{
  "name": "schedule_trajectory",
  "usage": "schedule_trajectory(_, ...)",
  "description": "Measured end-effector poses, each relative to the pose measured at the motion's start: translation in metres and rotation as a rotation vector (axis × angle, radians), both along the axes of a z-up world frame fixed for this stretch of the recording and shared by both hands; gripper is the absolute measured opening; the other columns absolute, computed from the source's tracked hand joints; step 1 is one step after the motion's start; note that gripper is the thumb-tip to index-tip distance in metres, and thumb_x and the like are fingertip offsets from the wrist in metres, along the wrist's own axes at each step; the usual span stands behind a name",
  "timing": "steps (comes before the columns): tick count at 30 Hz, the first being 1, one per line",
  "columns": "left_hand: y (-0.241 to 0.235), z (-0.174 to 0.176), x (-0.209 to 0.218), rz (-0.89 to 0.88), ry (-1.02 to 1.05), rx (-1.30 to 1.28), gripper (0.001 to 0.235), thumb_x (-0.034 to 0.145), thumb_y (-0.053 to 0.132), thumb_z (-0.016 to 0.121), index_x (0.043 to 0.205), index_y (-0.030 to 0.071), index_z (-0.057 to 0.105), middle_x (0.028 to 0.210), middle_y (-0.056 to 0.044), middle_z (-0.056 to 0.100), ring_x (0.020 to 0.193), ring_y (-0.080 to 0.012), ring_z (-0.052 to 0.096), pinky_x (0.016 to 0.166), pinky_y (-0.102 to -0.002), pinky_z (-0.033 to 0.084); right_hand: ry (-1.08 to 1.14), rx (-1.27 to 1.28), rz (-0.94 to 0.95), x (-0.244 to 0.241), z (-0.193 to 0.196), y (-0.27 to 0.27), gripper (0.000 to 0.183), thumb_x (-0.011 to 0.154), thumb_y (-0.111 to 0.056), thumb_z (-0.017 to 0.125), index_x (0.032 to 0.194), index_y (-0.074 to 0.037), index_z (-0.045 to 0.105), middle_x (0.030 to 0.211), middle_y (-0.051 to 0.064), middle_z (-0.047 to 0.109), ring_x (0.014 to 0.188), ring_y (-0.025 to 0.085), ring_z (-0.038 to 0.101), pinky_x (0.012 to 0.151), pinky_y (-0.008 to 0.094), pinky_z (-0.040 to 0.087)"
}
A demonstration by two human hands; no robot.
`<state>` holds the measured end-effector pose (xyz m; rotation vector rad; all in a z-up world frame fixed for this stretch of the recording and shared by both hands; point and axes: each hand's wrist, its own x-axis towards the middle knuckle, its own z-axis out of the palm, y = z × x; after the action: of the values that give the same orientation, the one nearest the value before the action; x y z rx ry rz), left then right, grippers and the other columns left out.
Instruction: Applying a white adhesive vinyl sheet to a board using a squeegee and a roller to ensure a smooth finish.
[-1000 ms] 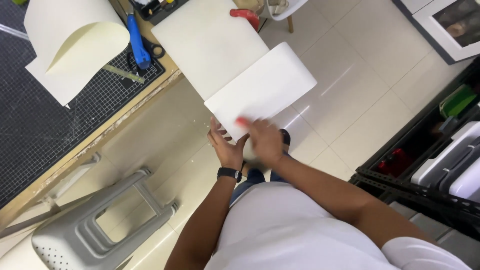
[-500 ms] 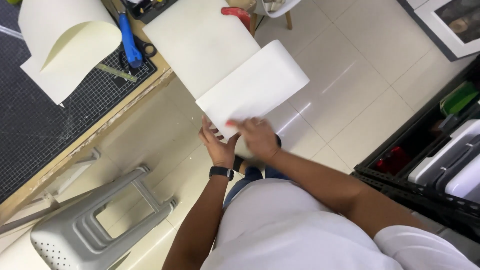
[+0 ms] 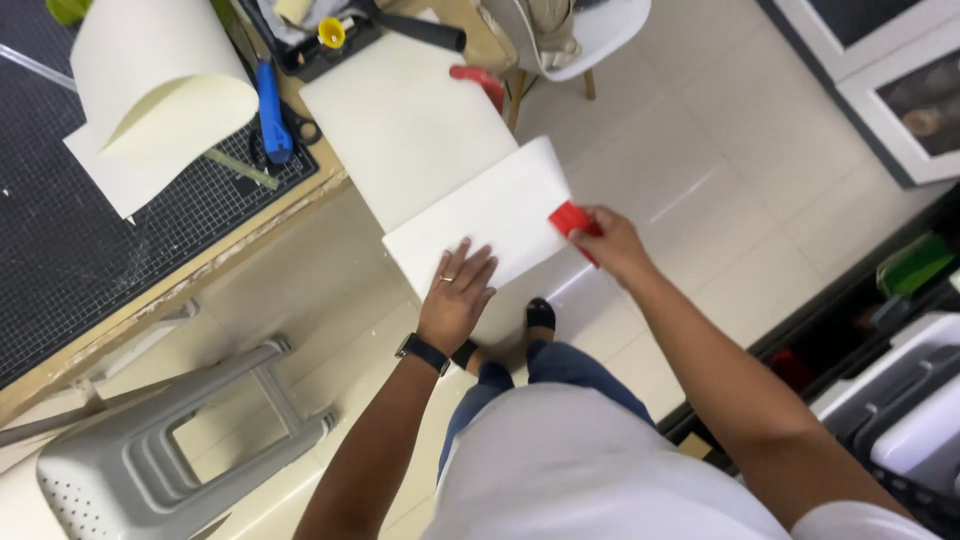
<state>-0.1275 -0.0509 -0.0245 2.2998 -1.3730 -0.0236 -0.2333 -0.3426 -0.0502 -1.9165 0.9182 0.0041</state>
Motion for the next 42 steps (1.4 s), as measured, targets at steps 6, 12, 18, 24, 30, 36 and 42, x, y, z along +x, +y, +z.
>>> schedule_trajectory(6, -0.081, -0.031, 0.042, -0.162, -0.21, 0.001, 0.049, 0.096, 0.02, 0.061, 0.145, 0.027, 0.058, 0.158, 0.011, 0.048, 0.155, -0.019, 0.031, 0.127, -0.042, 0.027, 0.116, -0.052, 0.224, -0.001, 0.039, 0.017, 0.066, 0.083, -0.042, 0.081, 0.144, -0.026, 0.063, 0.115, 0.014, 0.074, 0.119, 0.035, 0.067, 0.099, 0.044, 0.053)
schedule_trajectory(12, -0.141, -0.032, 0.065, -0.305, -0.119, 0.233, 0.05, 0.106, 0.027, 0.046, 0.156, 0.027, 0.042, 0.166, 0.013, 0.034, 0.16, -0.0215, 0.013, 0.131, -0.045, 0.015, -0.125, -0.253, 0.184, -0.014, 0.071, -0.019, 0.047, 0.098, -0.026, 0.071, 0.143, -0.017, 0.064, 0.122, 0.02, 0.07, 0.12, 0.042, 0.063, 0.102, 0.051, 0.049)
schedule_trajectory(18, -0.124, -0.013, 0.035, 0.068, -0.199, 0.227, 0.083, 0.104, 0.056, 0.052, 0.166, 0.01, 0.02, 0.173, -0.014, 0.017, 0.16, -0.0353, 0.009, 0.131, -0.05, 0.009, -0.378, -0.781, 0.546, -0.002, 0.041, -0.033, 0.04, 0.091, -0.017, 0.074, 0.131, -0.022, 0.068, 0.097, 0.002, 0.064, 0.096, 0.03, 0.062, 0.08, 0.045, 0.051)
schedule_trajectory(24, -0.028, -0.013, -0.007, 0.068, -0.196, 0.338, 0.075, 0.106, 0.05, 0.041, 0.167, 0.013, 0.015, 0.174, -0.01, 0.01, 0.16, -0.0348, 0.004, 0.13, -0.052, 0.007, -0.373, -1.026, 0.818, 0.059, 0.012, -0.032, 0.026, 0.099, -0.022, 0.057, 0.123, -0.021, 0.067, 0.101, 0.004, 0.061, 0.099, 0.029, 0.056, 0.089, 0.047, 0.046)
schedule_trajectory(30, -0.032, 0.008, -0.004, 0.027, 0.014, 0.628, 0.07, 0.111, 0.049, 0.024, 0.167, 0.019, -0.004, 0.174, -0.004, -0.01, 0.158, -0.033, -0.014, 0.129, -0.052, -0.005, -0.464, -1.007, 0.817, 0.09, 0.005, -0.052, 0.016, 0.095, -0.022, 0.067, 0.111, -0.02, 0.069, 0.11, 0.007, 0.064, 0.11, 0.035, 0.059, 0.093, 0.053, 0.045)
schedule_trajectory(36, -0.036, 0.014, -0.012, 0.067, 0.101, 0.662, 0.067, 0.113, 0.044, 0.024, 0.166, 0.019, -0.008, 0.174, -0.004, -0.013, 0.157, -0.034, -0.017, 0.129, -0.053, -0.005, -0.536, -1.102, 0.891, 0.061, 0.017, -0.041, 0.018, 0.098, -0.017, 0.061, 0.112, -0.023, 0.069, 0.1, 0.004, 0.06, 0.098, 0.028, 0.058, 0.087, 0.047, 0.046)
schedule_trajectory(42, -0.037, 0.021, -0.009, 0.073, 0.109, 0.689, 0.065, 0.113, 0.045, 0.021, 0.167, 0.022, -0.008, 0.174, -0.001, -0.014, 0.158, -0.0316, -0.017, 0.129, -0.051, -0.007, -0.467, -0.994, 0.836, 0.101, 0.003, -0.055, 0.03, 0.102, -0.022, 0.061, 0.13, -0.019, 0.068, 0.115, 0.012, 0.063, 0.118, 0.042, 0.056, 0.097, 0.059, 0.043)
